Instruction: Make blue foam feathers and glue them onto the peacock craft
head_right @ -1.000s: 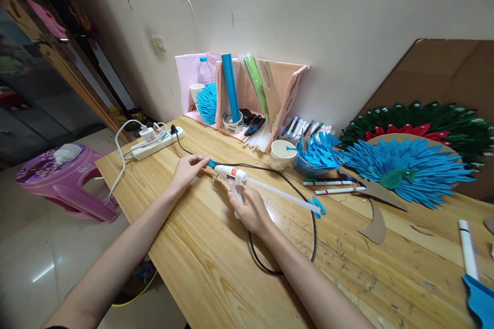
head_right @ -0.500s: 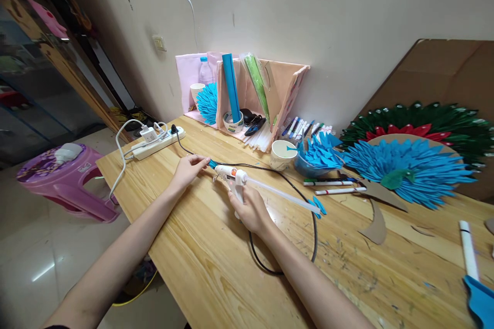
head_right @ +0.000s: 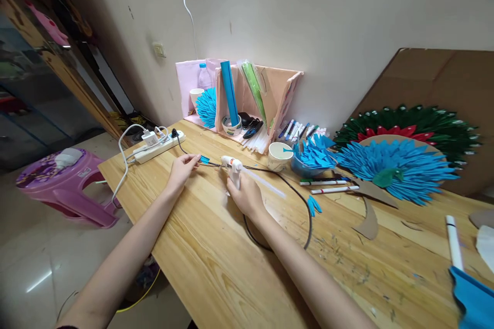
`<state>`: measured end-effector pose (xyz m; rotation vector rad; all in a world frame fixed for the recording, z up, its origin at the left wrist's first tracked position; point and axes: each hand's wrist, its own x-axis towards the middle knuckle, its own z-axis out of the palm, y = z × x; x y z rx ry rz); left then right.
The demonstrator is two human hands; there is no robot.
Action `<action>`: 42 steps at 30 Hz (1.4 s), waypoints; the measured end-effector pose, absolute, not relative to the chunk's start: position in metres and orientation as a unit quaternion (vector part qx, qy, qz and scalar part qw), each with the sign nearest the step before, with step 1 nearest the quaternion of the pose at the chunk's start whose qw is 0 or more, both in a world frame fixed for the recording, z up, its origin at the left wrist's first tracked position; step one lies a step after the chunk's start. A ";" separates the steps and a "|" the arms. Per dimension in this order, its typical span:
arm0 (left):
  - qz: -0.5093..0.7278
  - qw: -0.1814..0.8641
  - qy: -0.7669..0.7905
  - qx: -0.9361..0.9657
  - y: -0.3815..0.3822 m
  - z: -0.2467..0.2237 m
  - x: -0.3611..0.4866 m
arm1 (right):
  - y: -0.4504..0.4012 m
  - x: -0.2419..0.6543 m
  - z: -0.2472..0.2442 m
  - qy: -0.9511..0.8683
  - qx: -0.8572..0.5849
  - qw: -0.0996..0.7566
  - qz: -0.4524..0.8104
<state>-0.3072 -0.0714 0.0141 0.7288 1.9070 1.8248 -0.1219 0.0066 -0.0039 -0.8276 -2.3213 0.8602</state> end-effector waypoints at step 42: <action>0.494 0.479 0.518 0.508 0.001 -0.006 -0.007 | 0.003 0.154 0.003 -0.769 -0.407 0.422 0.255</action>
